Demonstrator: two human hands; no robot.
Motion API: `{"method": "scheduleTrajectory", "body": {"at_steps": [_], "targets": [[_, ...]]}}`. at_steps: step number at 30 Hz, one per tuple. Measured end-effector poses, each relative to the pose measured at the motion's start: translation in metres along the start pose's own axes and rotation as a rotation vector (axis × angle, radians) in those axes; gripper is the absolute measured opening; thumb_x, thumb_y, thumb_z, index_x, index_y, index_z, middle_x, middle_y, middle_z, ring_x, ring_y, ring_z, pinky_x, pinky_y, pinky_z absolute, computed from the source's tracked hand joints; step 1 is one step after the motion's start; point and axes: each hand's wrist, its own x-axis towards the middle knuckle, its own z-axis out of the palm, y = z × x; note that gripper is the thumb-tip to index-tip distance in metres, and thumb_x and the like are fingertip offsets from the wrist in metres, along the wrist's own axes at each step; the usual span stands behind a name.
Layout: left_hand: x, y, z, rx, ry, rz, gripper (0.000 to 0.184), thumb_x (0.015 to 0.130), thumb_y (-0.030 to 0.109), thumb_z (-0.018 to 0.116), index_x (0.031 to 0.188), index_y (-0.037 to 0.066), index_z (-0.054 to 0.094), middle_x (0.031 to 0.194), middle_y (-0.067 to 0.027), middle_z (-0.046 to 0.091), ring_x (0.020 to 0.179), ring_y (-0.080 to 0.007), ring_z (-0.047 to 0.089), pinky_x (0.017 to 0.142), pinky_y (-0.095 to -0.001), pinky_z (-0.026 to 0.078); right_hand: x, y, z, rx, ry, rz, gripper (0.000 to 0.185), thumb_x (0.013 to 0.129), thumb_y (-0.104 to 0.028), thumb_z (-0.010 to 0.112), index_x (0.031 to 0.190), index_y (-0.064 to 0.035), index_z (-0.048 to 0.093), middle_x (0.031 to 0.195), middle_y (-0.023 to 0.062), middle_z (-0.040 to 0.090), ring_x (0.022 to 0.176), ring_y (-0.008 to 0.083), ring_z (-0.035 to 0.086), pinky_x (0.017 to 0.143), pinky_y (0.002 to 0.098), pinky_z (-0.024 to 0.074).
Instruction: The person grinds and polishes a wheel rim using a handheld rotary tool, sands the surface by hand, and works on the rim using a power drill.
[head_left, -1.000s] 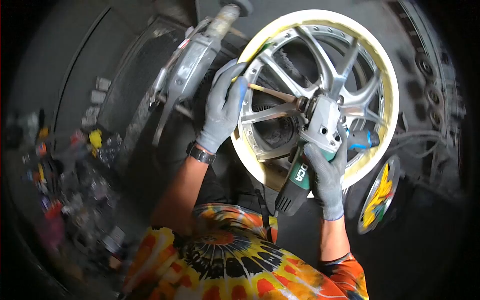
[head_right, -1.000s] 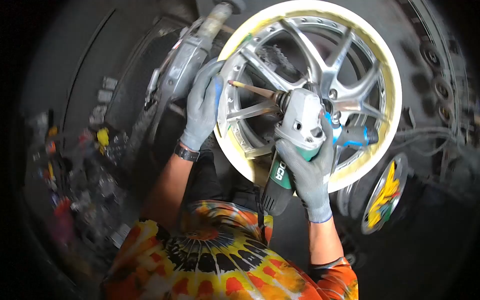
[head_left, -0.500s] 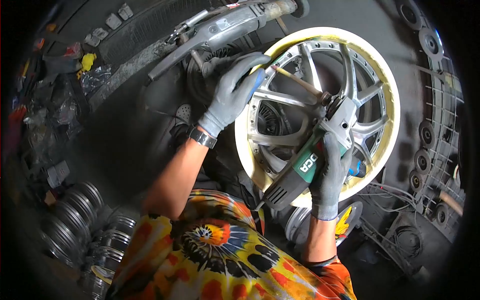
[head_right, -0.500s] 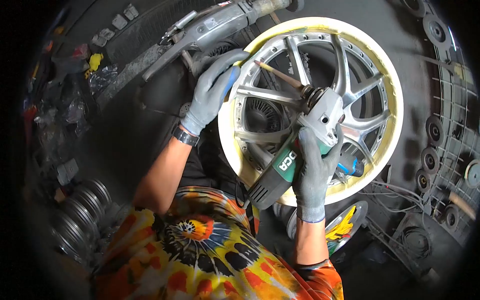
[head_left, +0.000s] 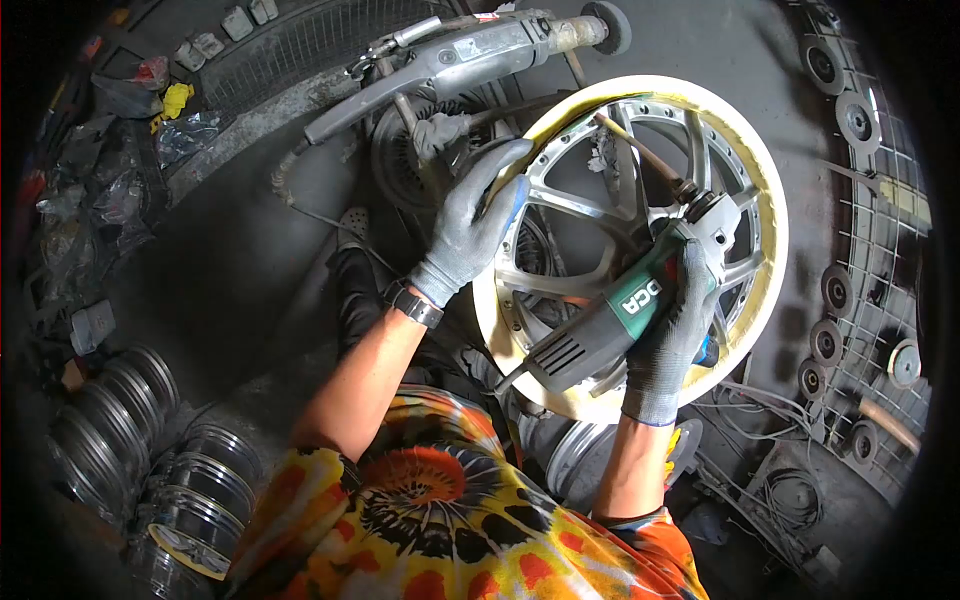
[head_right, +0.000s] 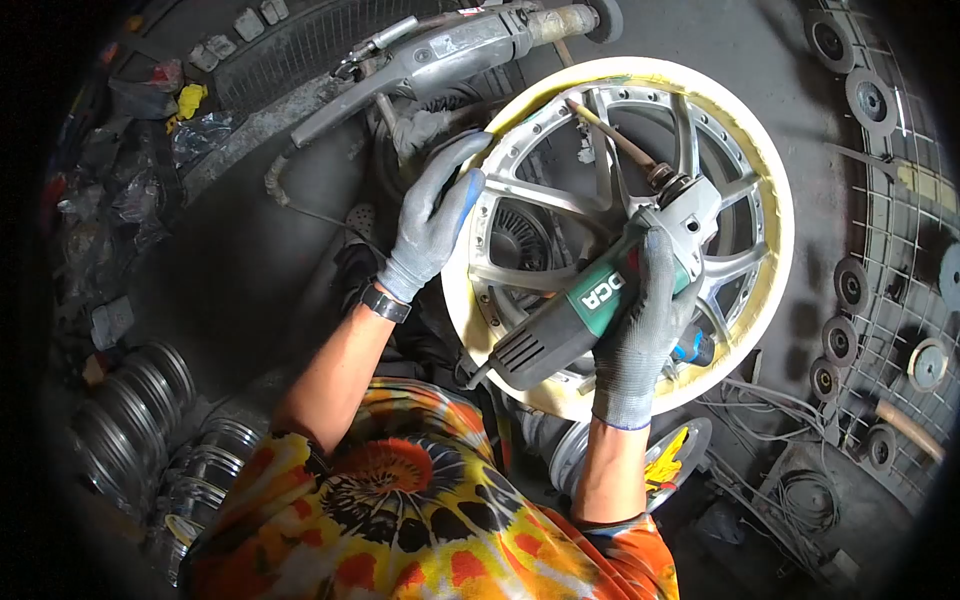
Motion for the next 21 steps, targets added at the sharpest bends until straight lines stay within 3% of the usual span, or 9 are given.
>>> {"method": "scheduleTrajectory", "body": {"at_steps": [3,4,7,11,12,15,21], "targets": [[-0.001,0.001,0.000,-0.010,0.009,-0.004,0.038,0.103,0.011,0.056,0.138,-0.004,0.058,0.139,-0.0181,0.062,0.132,-0.0259,0.056,0.115,-0.0365,0.039,-0.009,-0.001,0.004,-0.007,-0.003,0.000,0.054,0.098,-0.021,0.070,0.142,-0.0027,0.045,0.117,0.0144,0.064,0.091,0.0197,0.068,0.077,0.0317,0.0600],[-0.002,0.001,0.000,-0.014,0.012,-0.007,0.038,0.103,0.011,0.056,0.138,-0.005,0.058,0.138,-0.0182,0.062,0.132,-0.0259,0.056,0.115,-0.0364,0.039,-0.012,0.005,0.004,-0.082,0.009,-0.029,0.044,0.102,-0.030,0.064,0.136,-0.0036,0.057,0.115,0.0114,0.066,0.097,0.0175,0.066,0.084,0.0313,0.0567],[-0.005,-0.002,0.000,0.013,0.007,-0.018,0.037,0.104,0.011,0.056,0.137,-0.005,0.059,0.138,-0.0181,0.062,0.132,-0.0257,0.057,0.114,-0.0361,0.040,-0.021,0.007,-0.004,-0.110,-0.027,0.053,0.045,0.101,-0.030,0.066,0.136,-0.0030,0.056,0.114,0.0123,0.067,0.095,0.0192,0.067,0.080,0.0308,0.0579],[-0.007,-0.001,0.002,-0.038,0.017,-0.047,0.037,0.104,0.012,0.055,0.137,-0.005,0.059,0.139,-0.0179,0.062,0.132,-0.0252,0.056,0.114,-0.0360,0.040,-0.024,0.012,-0.022,-0.127,-0.075,0.096,0.050,0.099,-0.025,0.067,0.141,-0.0035,0.049,0.114,0.0136,0.067,0.088,0.0226,0.071,0.076,0.0364,0.0620],[-0.007,-0.001,0.002,-0.047,0.020,-0.051,0.037,0.105,0.013,0.055,0.137,-0.005,0.059,0.139,-0.0176,0.063,0.132,-0.0248,0.056,0.114,-0.0360,0.040,-0.025,0.006,-0.026,-0.060,-0.111,0.159,0.075,0.094,-0.014,0.073,0.154,-0.0008,0.031,0.127,0.0162,0.061,0.107,0.0212,0.064,0.091,0.0345,0.0555],[-0.008,-0.003,0.001,-0.037,0.020,-0.047,0.037,0.105,0.013,0.055,0.138,-0.003,0.059,0.138,-0.0172,0.063,0.130,-0.0241,0.057,0.112,-0.0355,0.042,-0.021,0.004,-0.037,-0.169,-0.163,0.169,0.074,0.094,-0.013,0.073,0.154,-0.0006,0.032,0.126,0.0152,0.061,0.110,0.0203,0.062,0.094,0.0342,0.0539],[-0.009,0.001,0.002,-0.036,0.027,-0.075,0.037,0.105,0.012,0.055,0.139,-0.002,0.058,0.136,-0.0164,0.064,0.127,-0.0222,0.059,0.109,-0.0338,0.044,-0.010,-0.017,-0.034,-0.230,-0.249,0.197,0.075,0.091,-0.015,0.077,0.152,-0.0004,0.036,0.124,0.0130,0.063,0.103,0.0178,0.065,0.089,0.0326,0.0565]]}}
